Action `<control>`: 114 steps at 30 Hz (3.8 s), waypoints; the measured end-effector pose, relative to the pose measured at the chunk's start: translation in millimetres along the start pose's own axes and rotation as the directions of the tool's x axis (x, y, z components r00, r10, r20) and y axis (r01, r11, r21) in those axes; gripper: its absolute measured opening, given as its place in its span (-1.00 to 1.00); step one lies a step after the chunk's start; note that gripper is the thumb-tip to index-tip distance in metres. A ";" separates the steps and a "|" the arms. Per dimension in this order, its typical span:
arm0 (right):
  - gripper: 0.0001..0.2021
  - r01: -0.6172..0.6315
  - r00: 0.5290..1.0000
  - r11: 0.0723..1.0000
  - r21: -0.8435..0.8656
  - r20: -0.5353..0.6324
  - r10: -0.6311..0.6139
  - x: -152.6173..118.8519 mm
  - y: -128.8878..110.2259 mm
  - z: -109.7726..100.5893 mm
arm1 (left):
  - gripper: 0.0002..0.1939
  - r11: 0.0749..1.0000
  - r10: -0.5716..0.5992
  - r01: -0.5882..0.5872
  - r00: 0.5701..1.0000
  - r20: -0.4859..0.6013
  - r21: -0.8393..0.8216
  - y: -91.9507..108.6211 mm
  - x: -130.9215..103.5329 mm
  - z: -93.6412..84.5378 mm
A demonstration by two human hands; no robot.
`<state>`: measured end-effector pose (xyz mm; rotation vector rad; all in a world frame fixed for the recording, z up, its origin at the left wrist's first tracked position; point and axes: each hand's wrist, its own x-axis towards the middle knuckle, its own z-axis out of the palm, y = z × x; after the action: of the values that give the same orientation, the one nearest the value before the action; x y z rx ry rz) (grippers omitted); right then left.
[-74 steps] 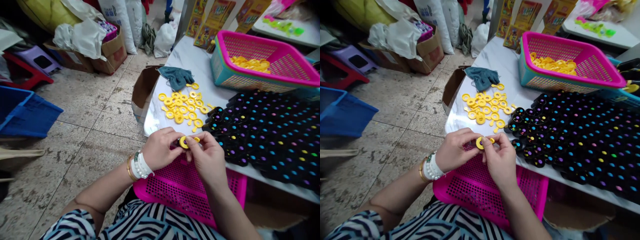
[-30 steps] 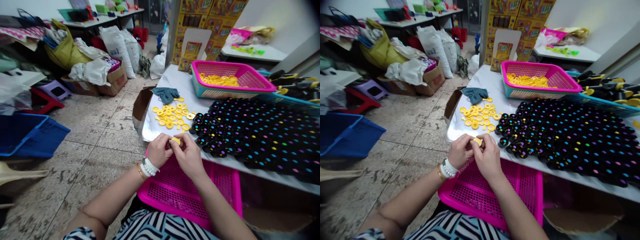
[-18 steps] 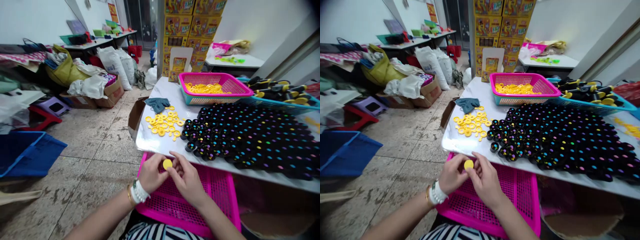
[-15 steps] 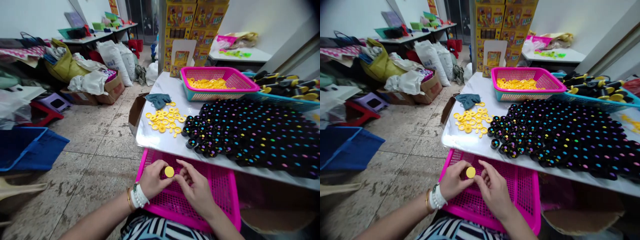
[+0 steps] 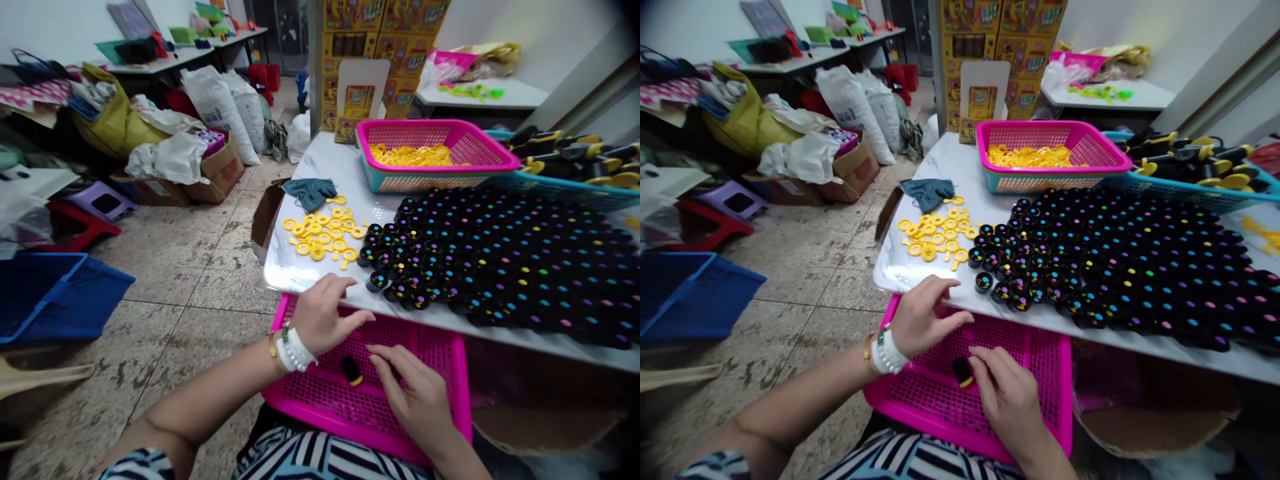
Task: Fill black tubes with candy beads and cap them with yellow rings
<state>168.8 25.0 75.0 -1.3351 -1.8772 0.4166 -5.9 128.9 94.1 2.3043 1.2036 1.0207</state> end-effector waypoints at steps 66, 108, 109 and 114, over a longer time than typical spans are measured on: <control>-0.73 -0.452 0.862 0.744 0.492 0.026 0.506 134.8 -21.9 67.9 | -0.85 0.978 -0.208 0.209 0.976 0.066 -0.014 -42.7 -0.8 -44.2; -0.76 -0.535 0.844 0.630 0.564 0.321 0.430 136.6 -22.0 57.7 | -0.54 -0.049 -0.615 0.588 0.619 0.488 -0.807 -23.2 4.9 -28.4; -0.75 -0.541 0.840 0.617 0.571 0.334 0.427 131.5 -24.8 55.7 | -0.53 -0.032 -0.591 0.596 0.636 0.496 -0.802 -21.2 1.4 -31.1; -0.73 -0.613 0.787 0.477 0.630 0.438 0.434 80.9 -40.7 49.2 | -0.55 0.099 -0.505 0.672 0.669 0.545 -0.734 0.3 -43.6 -27.9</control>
<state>94.0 90.3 102.6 -1.2490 -1.1145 1.5538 -42.8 92.6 94.2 0.7968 0.9415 0.7940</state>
